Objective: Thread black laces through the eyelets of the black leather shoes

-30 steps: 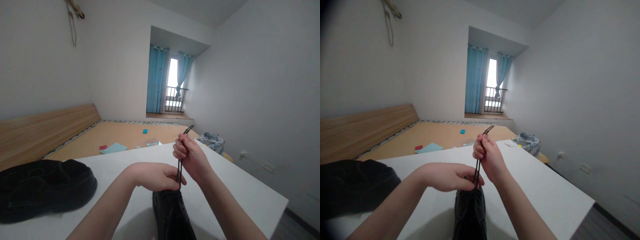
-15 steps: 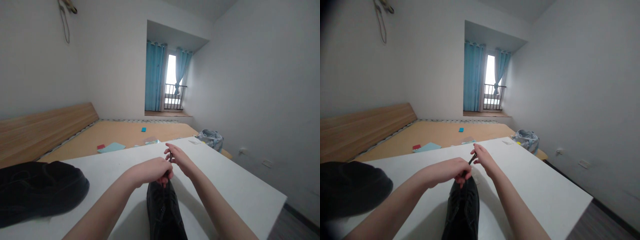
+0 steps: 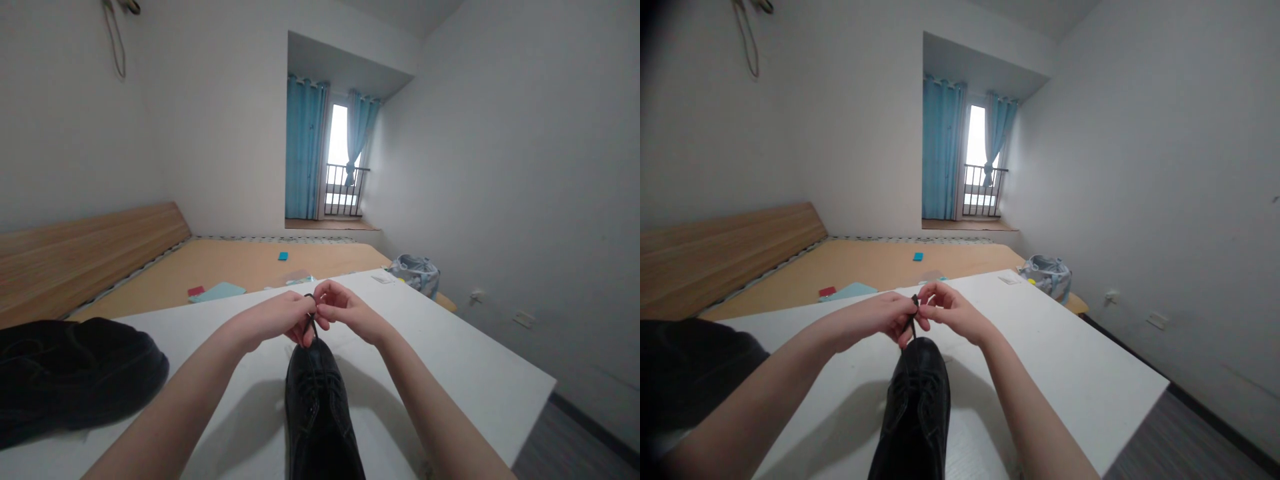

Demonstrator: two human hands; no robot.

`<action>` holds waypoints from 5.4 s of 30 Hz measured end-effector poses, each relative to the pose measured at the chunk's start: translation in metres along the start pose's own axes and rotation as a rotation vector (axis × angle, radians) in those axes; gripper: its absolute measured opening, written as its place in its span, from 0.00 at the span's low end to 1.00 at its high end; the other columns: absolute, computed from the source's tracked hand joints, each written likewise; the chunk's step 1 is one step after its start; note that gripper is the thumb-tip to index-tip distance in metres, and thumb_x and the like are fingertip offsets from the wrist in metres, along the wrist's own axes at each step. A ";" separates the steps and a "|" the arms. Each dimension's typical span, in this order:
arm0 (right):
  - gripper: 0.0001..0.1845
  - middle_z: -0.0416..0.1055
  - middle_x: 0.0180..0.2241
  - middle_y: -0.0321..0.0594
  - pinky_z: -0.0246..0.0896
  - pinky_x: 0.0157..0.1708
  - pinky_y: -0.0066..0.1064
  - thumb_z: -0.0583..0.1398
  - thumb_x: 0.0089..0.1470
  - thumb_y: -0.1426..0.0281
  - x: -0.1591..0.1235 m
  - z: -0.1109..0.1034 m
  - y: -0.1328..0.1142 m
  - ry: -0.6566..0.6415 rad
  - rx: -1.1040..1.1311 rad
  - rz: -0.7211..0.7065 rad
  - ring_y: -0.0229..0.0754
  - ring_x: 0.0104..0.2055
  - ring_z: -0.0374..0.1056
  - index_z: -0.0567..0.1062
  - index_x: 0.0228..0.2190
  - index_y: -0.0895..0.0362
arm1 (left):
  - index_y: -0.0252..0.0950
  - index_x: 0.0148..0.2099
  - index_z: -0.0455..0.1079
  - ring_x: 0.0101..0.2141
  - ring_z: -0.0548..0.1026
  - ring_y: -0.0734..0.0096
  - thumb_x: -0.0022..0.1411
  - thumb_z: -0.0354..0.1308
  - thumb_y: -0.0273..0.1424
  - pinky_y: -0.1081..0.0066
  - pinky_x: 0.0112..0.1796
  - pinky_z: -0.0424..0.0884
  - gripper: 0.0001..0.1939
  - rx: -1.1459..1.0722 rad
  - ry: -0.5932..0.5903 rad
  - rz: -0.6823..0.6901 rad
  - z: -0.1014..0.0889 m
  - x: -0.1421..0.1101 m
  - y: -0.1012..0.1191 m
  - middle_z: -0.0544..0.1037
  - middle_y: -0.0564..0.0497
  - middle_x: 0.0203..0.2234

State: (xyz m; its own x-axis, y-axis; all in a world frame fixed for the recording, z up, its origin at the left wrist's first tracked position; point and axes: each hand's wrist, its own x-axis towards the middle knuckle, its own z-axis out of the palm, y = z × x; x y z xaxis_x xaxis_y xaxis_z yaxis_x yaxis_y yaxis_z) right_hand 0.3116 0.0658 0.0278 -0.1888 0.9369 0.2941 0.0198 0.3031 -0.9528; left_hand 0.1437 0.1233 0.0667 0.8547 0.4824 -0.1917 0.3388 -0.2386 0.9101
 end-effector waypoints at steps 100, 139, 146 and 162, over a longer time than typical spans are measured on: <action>0.12 0.53 0.14 0.25 0.60 0.45 0.37 0.59 0.56 0.63 -0.056 0.003 -0.006 0.111 0.559 0.258 0.35 0.23 0.64 0.67 0.25 0.55 | 0.36 0.22 0.71 0.19 0.67 0.72 0.56 0.48 0.45 0.73 0.23 0.59 0.22 0.512 -0.068 -0.143 -0.017 -0.046 0.015 0.74 0.50 0.17; 0.13 0.61 0.23 0.34 0.52 0.33 0.31 0.52 0.56 0.60 -0.097 0.049 -0.018 0.150 -0.170 0.401 0.39 0.29 0.58 0.62 0.26 0.57 | 0.37 0.28 0.59 0.22 0.68 0.74 0.52 0.47 0.26 0.74 0.25 0.63 0.02 0.444 -0.347 -0.109 0.018 -0.025 0.012 0.72 0.55 0.20; 0.16 0.52 0.24 0.31 0.46 0.30 0.29 0.52 0.57 0.57 -0.104 0.039 -0.012 0.355 -0.193 0.377 0.37 0.28 0.49 0.61 0.25 0.56 | 0.37 0.30 0.60 0.25 0.68 0.73 0.50 0.50 0.30 0.73 0.27 0.64 0.03 0.399 -0.196 -0.069 0.030 -0.012 0.009 0.71 0.54 0.26; 0.08 0.62 0.21 0.32 0.52 0.29 0.27 0.51 0.43 0.79 -0.125 0.012 -0.025 0.225 -0.545 0.283 0.36 0.27 0.59 0.67 0.19 0.57 | 0.36 0.25 0.66 0.22 0.63 0.71 0.57 0.42 0.36 0.72 0.27 0.59 0.16 0.565 0.076 -0.045 0.036 0.014 -0.005 0.66 0.53 0.18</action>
State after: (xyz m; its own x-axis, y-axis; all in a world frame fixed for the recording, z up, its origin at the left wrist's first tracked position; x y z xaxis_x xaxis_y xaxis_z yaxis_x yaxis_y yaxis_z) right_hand 0.3234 -0.0612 0.0134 0.1054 0.9891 0.1028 0.5448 0.0291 -0.8380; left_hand 0.1687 0.1010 0.0460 0.8110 0.5570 -0.1792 0.5496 -0.6201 0.5598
